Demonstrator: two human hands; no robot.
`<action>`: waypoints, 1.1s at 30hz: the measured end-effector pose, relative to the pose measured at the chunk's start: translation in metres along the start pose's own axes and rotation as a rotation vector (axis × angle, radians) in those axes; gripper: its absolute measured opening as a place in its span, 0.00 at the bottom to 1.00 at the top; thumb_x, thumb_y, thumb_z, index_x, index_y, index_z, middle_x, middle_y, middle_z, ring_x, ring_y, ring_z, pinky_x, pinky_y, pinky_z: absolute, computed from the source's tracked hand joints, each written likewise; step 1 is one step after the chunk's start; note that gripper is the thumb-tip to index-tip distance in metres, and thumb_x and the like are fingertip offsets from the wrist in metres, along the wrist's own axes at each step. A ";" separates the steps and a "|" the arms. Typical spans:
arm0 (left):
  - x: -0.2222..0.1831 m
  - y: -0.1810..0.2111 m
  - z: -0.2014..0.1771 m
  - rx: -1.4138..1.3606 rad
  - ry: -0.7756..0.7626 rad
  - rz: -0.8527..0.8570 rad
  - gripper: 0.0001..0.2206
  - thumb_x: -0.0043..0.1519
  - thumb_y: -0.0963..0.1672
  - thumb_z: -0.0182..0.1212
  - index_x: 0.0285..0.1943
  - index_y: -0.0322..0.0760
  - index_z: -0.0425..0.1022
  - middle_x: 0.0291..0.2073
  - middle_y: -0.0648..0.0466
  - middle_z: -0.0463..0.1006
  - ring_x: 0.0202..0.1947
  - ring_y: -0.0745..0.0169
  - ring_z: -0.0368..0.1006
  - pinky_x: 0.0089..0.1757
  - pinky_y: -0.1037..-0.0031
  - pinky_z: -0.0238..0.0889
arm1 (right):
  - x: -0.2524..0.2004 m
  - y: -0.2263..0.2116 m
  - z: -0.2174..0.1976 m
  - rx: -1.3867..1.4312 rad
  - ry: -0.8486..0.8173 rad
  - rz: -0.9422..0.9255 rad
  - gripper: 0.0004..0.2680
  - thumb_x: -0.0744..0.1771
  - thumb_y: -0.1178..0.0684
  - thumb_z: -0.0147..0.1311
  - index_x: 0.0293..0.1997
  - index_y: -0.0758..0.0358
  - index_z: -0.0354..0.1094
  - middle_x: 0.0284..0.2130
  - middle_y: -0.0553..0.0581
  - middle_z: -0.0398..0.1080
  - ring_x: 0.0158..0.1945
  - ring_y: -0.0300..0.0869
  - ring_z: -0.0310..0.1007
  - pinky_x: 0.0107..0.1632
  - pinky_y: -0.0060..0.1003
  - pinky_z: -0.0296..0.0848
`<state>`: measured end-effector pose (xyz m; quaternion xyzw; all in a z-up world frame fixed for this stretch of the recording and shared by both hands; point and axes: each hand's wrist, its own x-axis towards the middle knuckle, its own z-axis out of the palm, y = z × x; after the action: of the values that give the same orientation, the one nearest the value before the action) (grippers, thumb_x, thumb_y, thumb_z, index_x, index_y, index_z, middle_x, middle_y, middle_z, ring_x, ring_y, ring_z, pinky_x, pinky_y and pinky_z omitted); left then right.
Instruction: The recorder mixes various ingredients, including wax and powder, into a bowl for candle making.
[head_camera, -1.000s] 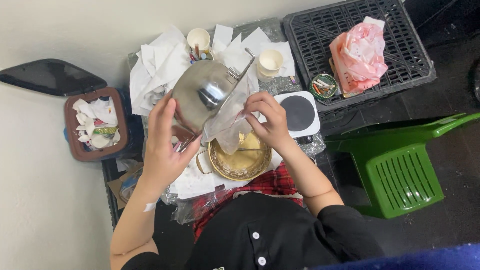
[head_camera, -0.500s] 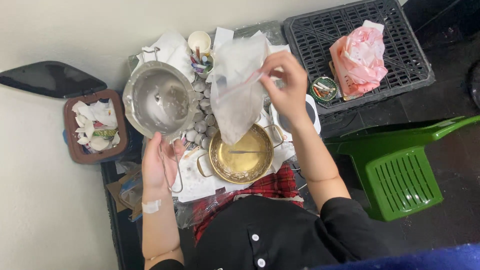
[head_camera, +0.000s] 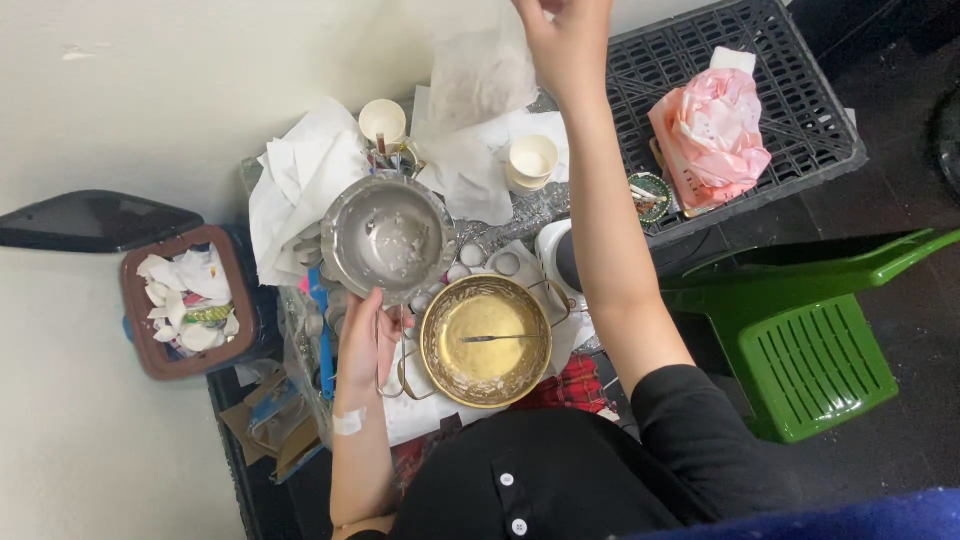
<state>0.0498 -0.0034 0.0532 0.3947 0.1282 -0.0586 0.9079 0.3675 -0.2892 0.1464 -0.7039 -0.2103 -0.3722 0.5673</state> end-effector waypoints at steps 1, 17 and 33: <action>-0.002 0.001 -0.001 0.027 0.000 -0.020 0.19 0.70 0.44 0.48 0.72 0.46 0.58 0.57 0.54 0.74 0.40 0.65 0.72 0.39 0.71 0.66 | -0.002 0.003 0.000 -0.181 -0.075 0.002 0.06 0.67 0.62 0.69 0.40 0.67 0.73 0.28 0.55 0.74 0.33 0.40 0.77 0.41 0.35 0.80; -0.053 -0.021 -0.055 0.233 0.033 -0.034 0.26 0.71 0.43 0.49 0.79 0.43 0.50 0.57 0.50 0.74 0.32 0.63 0.75 0.36 0.75 0.61 | -0.139 -0.093 -0.032 -0.285 -0.692 0.341 0.11 0.68 0.58 0.58 0.56 0.61 0.70 0.47 0.55 0.77 0.45 0.44 0.79 0.46 0.38 0.78; -0.147 -0.052 -0.085 0.375 0.245 -0.041 0.29 0.70 0.46 0.48 0.80 0.47 0.45 0.58 0.52 0.73 0.24 0.64 0.72 0.28 0.78 0.57 | -0.340 -0.134 -0.056 -0.567 -1.193 0.415 0.07 0.63 0.49 0.63 0.41 0.52 0.77 0.36 0.54 0.77 0.41 0.51 0.78 0.43 0.47 0.75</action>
<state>-0.1184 0.0246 0.0023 0.5582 0.2325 -0.0517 0.7948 0.0395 -0.2635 -0.0220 -0.9351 -0.2418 0.1541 0.2084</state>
